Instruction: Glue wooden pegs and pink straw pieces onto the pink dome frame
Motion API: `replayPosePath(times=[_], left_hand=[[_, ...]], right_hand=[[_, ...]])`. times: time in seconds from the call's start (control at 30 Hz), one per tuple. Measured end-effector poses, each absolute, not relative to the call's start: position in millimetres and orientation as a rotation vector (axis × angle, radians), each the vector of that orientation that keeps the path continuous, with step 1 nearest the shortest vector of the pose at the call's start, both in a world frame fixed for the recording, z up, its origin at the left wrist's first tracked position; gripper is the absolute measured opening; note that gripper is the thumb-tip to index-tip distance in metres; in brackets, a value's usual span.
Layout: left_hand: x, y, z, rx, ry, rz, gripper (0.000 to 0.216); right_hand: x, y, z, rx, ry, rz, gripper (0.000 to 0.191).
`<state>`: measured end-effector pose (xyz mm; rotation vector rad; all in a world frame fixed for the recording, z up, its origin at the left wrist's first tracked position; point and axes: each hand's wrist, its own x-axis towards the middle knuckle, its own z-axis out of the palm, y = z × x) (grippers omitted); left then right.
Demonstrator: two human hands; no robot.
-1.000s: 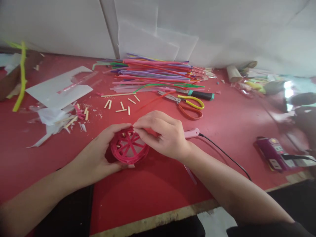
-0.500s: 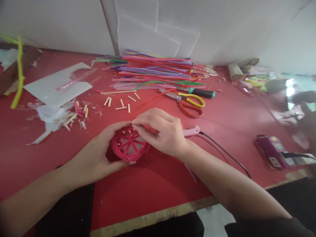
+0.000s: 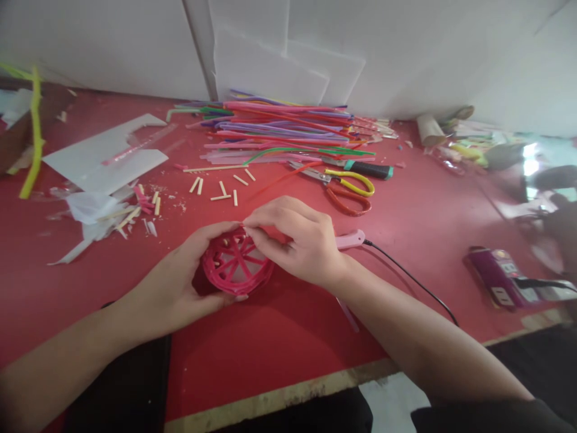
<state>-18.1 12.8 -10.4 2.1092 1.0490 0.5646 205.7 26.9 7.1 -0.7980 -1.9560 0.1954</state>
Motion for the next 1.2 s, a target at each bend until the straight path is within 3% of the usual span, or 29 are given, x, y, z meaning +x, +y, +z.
replayPosePath(times=[1.2], left_hand=[[-17.4, 12.9, -8.6, 2.127, 1.046, 0.571, 0.074]], right_hand=[[205.5, 28.5, 3.2, -0.757, -1.981, 0.132, 0.013]])
